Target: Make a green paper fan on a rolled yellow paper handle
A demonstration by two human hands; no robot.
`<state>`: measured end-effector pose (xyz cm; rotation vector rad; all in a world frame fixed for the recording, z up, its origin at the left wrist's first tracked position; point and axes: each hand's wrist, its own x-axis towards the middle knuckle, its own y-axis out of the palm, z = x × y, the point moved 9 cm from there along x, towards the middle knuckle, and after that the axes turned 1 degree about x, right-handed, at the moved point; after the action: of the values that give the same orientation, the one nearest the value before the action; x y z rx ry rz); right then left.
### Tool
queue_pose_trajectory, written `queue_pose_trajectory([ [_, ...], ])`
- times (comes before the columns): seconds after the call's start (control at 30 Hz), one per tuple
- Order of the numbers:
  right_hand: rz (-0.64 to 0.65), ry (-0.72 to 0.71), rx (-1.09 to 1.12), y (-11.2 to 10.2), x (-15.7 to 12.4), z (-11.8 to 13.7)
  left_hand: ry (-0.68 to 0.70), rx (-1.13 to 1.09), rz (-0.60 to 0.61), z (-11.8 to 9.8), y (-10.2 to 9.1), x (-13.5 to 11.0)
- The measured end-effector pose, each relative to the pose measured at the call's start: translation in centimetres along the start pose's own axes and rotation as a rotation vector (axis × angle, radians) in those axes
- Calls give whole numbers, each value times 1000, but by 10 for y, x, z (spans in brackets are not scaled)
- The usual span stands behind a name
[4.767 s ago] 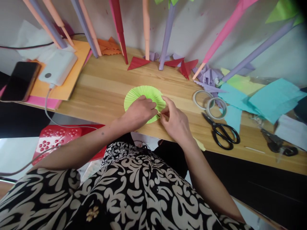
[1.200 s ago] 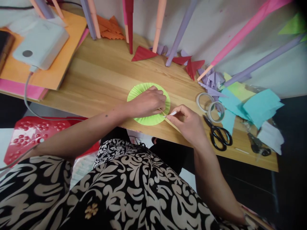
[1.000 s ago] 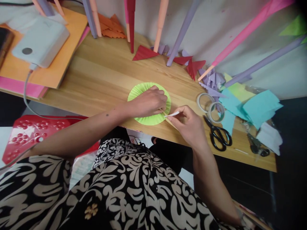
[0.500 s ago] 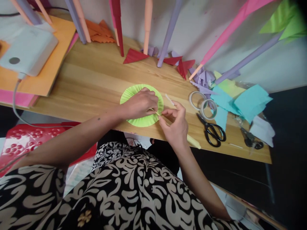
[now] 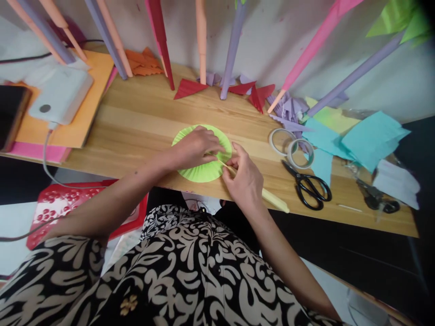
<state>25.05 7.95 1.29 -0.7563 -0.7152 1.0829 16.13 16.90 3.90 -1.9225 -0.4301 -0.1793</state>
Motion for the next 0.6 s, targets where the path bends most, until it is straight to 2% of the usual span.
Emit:
queue_pose_trajectory([
  [0.17,-13,-26,12,0,0,0,-125,-29,-174,13,-54,-16],
  [0.27,-19,-30,13,-1,0,0,-159,18,-188,13,-66,-23],
  [0.37,-20,-27,-3,-1,0,1,-168,101,-151,11,-58,-24],
  [0.6,-57,-69,-6,-3,1,5,-132,245,-74,3,-21,-22],
])
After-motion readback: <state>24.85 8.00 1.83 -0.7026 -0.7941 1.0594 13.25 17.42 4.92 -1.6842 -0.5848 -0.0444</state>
